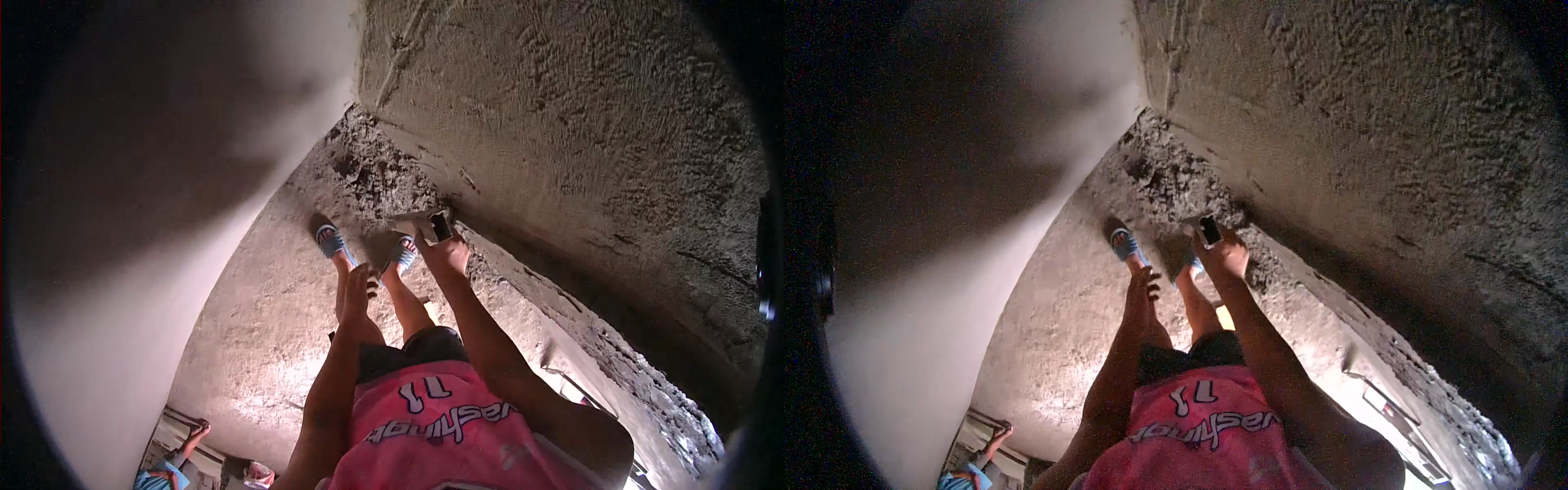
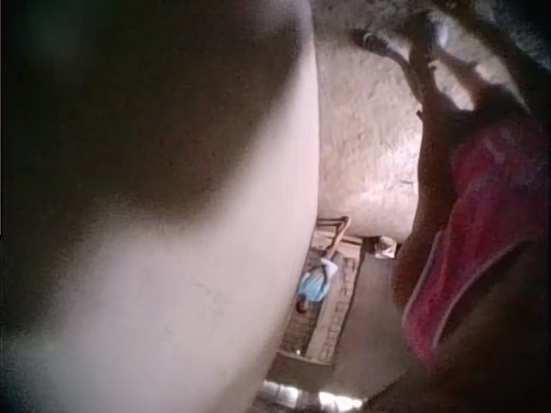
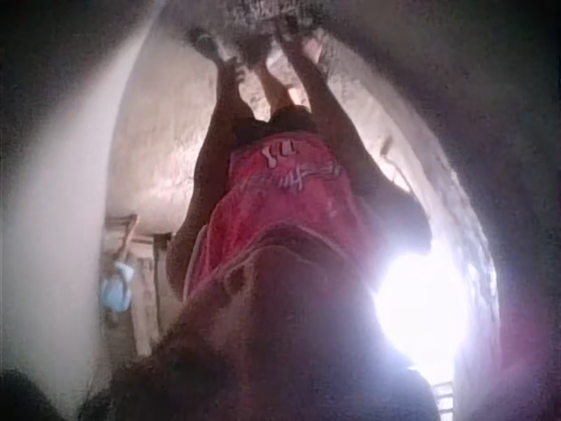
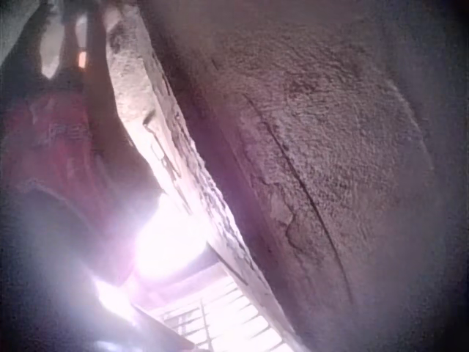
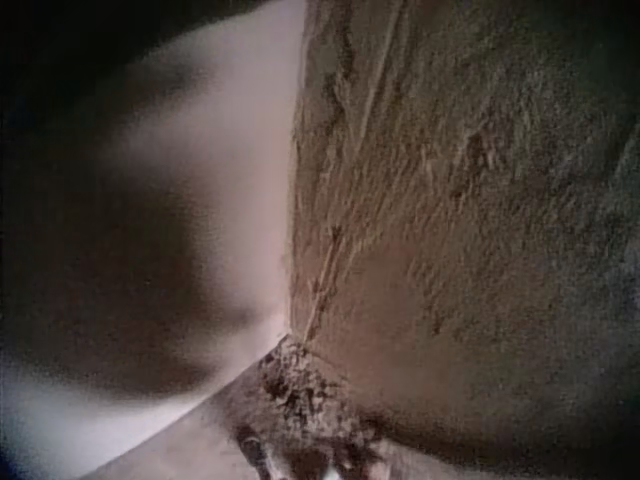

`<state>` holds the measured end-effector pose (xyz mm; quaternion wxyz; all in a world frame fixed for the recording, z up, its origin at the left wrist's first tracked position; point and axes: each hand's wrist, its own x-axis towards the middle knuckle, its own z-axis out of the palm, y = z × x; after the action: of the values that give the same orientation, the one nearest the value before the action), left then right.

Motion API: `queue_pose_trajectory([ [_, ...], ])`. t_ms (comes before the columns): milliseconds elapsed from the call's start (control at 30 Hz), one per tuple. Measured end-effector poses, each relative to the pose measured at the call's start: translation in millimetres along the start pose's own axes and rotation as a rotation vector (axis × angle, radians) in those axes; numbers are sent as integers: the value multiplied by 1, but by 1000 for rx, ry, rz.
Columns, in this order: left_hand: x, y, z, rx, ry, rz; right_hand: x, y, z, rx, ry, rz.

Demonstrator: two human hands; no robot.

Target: The person smooths a wet concrete mixture onto a wall using a long wooden screed board, repeatedly sliding it across the surface to level the plaster.

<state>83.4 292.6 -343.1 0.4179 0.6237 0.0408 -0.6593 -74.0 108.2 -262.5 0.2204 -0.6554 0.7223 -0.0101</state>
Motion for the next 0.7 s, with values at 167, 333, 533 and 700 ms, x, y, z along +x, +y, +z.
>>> queue_pose_trajectory([
  [167,12,-9,1,-43,-36,-74,-19,5,5,-45,41,-53],
  [333,-11,4,19,-101,-99,65,-31,21,18,119,-39,-37],
  [533,-21,11,16,-7,-14,43,-30,13,-2,142,-107,124],
  [700,-53,49,17,113,-58,96,-40,19,0,284,6,116],
])
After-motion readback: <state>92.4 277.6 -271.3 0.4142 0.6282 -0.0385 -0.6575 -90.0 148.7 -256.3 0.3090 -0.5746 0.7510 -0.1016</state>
